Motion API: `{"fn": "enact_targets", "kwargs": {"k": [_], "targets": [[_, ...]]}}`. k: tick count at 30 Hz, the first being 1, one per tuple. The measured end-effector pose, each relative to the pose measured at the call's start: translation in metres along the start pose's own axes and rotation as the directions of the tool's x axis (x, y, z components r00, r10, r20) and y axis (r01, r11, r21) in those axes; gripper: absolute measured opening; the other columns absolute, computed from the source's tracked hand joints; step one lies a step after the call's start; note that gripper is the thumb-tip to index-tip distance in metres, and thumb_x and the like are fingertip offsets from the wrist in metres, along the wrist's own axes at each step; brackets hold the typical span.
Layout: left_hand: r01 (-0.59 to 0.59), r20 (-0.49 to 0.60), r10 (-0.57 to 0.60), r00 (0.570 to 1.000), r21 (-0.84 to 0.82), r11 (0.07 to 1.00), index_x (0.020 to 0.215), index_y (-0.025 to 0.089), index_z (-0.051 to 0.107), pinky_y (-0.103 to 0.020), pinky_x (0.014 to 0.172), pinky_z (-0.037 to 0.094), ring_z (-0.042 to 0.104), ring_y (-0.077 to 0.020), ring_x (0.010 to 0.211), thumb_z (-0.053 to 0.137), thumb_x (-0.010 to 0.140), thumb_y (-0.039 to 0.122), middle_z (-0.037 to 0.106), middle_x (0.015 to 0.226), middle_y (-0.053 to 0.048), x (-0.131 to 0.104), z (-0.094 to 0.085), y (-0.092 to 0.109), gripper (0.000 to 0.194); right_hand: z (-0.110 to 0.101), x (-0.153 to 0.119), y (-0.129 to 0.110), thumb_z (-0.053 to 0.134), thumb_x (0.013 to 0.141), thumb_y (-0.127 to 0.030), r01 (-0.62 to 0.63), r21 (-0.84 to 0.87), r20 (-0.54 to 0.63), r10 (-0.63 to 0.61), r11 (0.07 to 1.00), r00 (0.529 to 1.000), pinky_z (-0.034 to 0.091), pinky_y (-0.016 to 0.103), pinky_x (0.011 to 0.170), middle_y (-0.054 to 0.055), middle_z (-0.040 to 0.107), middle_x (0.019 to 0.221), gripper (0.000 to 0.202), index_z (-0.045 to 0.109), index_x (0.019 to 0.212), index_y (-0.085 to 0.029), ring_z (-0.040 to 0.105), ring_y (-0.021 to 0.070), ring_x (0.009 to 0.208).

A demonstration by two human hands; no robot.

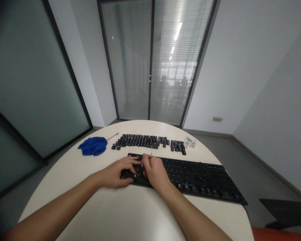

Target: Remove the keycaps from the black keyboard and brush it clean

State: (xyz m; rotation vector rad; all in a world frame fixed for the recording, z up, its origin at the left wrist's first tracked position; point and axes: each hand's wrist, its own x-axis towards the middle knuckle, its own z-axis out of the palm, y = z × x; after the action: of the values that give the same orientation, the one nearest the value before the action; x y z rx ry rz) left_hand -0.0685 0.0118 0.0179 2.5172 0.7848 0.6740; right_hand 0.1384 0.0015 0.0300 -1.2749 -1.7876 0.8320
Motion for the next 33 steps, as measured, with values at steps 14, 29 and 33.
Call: {"fn": "enact_targets", "kwargs": {"k": [14, 29, 33], "targets": [[-0.023, -0.149, 0.021, 0.989, -0.009, 1.0, 0.113, 0.023, 0.065, -0.04, 0.102, 0.045, 0.058, -0.0225, 0.118, 0.066, 0.084, 0.024, 0.069, 0.115, -0.007, 0.001, 0.003, -0.002, 0.029, -0.001, 0.01, 0.018, 0.043, 0.088, -0.07, -0.14, 0.317, -0.054, 0.165, 0.938, 0.985, 0.041, 0.022, 0.044, -0.002, 0.057, 0.044, 0.055, 0.056, 0.072, -0.019, 0.055, 0.0136, 0.04], [0.129, -0.291, -0.099, 0.952, 0.085, 0.988, 0.095, 0.02, 0.065, -0.034, 0.082, 0.05, 0.065, -0.0196, 0.09, 0.062, 0.089, 0.032, 0.071, 0.096, -0.005, 0.004, 0.005, 0.0, 0.014, 0.001, 0.013, 0.021, 0.048, 0.086, -0.069, -0.097, 0.459, -0.014, 0.116, 0.883, 0.993, 0.046, 0.022, 0.051, 0.0, 0.064, 0.052, 0.054, 0.058, 0.078, -0.017, 0.061, 0.0133, 0.048], [0.167, -0.32, -0.131, 0.938, 0.087, 0.982, 0.1, 0.022, 0.066, -0.034, 0.083, 0.051, 0.066, -0.0198, 0.09, 0.062, 0.089, 0.034, 0.072, 0.097, -0.004, 0.004, 0.006, -0.001, 0.017, 0.0, 0.012, 0.017, 0.051, 0.084, -0.07, -0.067, 0.459, -0.019, 0.085, 0.886, 0.996, 0.047, 0.023, 0.052, 0.0, 0.064, 0.055, 0.054, 0.057, 0.078, -0.017, 0.061, 0.0134, 0.05]]}}
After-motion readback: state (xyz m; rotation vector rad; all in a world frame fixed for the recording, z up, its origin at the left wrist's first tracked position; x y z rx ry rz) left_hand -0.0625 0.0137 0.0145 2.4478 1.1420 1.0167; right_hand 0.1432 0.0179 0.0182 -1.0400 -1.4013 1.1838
